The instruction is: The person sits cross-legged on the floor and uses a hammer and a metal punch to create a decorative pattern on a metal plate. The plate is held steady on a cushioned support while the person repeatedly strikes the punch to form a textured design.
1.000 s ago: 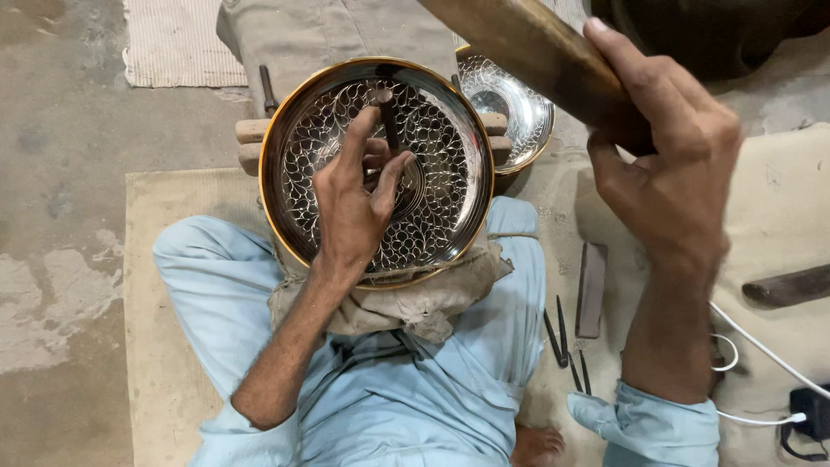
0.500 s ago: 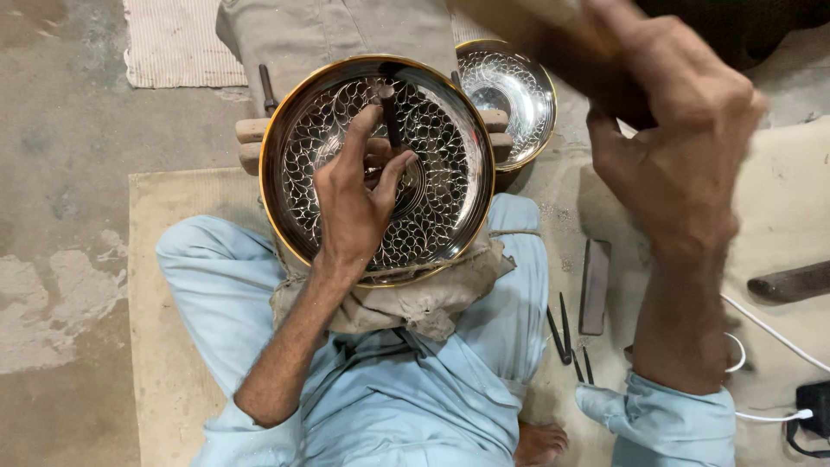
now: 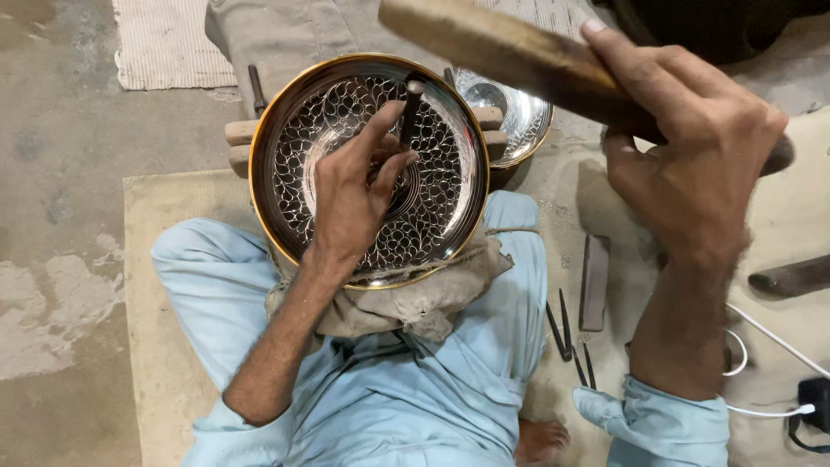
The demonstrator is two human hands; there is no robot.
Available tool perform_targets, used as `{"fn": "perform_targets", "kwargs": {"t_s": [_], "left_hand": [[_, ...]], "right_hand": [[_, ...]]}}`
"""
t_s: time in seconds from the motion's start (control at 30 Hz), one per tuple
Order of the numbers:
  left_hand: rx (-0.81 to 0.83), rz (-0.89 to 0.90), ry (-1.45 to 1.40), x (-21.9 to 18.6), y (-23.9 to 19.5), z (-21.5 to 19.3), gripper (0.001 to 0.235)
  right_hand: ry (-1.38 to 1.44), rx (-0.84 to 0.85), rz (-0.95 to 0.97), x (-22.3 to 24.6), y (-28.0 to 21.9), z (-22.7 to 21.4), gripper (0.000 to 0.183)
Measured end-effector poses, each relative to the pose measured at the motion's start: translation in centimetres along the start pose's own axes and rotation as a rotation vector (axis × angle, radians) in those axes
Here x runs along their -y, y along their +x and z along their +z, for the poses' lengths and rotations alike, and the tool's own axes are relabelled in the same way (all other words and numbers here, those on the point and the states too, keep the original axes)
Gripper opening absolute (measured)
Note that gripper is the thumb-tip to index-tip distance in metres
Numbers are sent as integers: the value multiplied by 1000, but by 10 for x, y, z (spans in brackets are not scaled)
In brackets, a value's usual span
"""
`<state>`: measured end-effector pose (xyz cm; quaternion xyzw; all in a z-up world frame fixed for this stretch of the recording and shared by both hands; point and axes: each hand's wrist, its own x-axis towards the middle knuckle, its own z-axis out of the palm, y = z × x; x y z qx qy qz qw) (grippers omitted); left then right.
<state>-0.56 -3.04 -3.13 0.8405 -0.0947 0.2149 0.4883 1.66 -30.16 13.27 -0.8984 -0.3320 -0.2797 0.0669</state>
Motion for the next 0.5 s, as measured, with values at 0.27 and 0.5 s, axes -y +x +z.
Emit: {"fn": "perform_targets", "kwargs": {"t_s": [0.27, 0.5], "left_hand": [[45, 42, -23, -10, 3, -7, 55], [93, 63, -18, -17, 11, -17, 52]], "right_hand": [[-83, 2, -15, 7, 2, 1, 58], [-163, 56, 106, 10, -14, 9, 66]]}}
